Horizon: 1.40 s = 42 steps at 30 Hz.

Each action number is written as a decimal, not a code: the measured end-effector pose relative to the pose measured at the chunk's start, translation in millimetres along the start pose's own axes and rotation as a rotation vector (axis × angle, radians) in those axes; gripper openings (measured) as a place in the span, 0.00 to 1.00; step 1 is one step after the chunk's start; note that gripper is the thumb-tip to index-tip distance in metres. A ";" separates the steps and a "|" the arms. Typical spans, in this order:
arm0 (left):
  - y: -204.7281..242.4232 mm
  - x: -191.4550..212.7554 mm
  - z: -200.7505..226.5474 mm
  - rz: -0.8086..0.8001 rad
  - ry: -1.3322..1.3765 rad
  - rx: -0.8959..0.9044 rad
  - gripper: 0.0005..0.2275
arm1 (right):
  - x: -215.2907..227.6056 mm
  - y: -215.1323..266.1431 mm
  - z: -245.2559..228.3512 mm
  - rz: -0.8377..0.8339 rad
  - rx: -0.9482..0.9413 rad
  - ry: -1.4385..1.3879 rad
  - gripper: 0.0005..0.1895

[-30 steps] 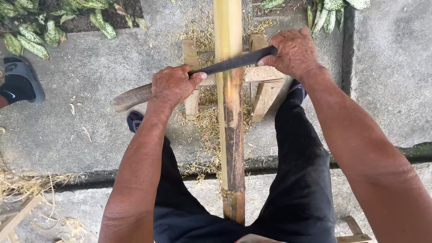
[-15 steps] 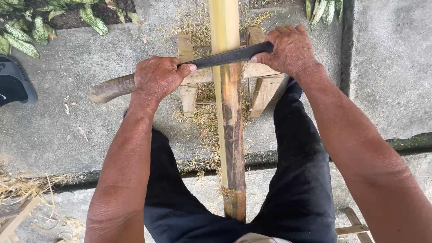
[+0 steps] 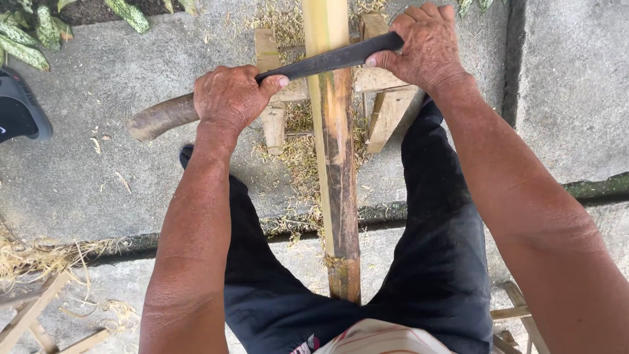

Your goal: The recorder uses a machete to shave and smooth the surface of a bamboo stalk positioned on a wooden horse.

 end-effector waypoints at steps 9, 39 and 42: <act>14.0 -22.4 -4.5 -0.059 0.040 0.009 0.31 | -5.7 14.1 -15.5 -0.061 0.009 0.125 0.38; 292.8 -163.2 -25.8 -0.256 0.146 -0.089 0.33 | 27.8 273.9 -228.3 -0.213 -0.182 -0.028 0.39; 297.8 -156.0 -24.0 -0.099 0.160 -0.145 0.32 | 40.4 275.1 -237.1 -0.160 -0.199 -0.078 0.35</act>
Point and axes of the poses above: each hand's wrist, its own y-axis away from the middle knuckle, its own x-axis out of the back of the hand, z = x × y, the point moved 10 cm from there along -y, towards the middle knuckle, and after that the axes turned 7 degrees about x, right-handed, at the moved point
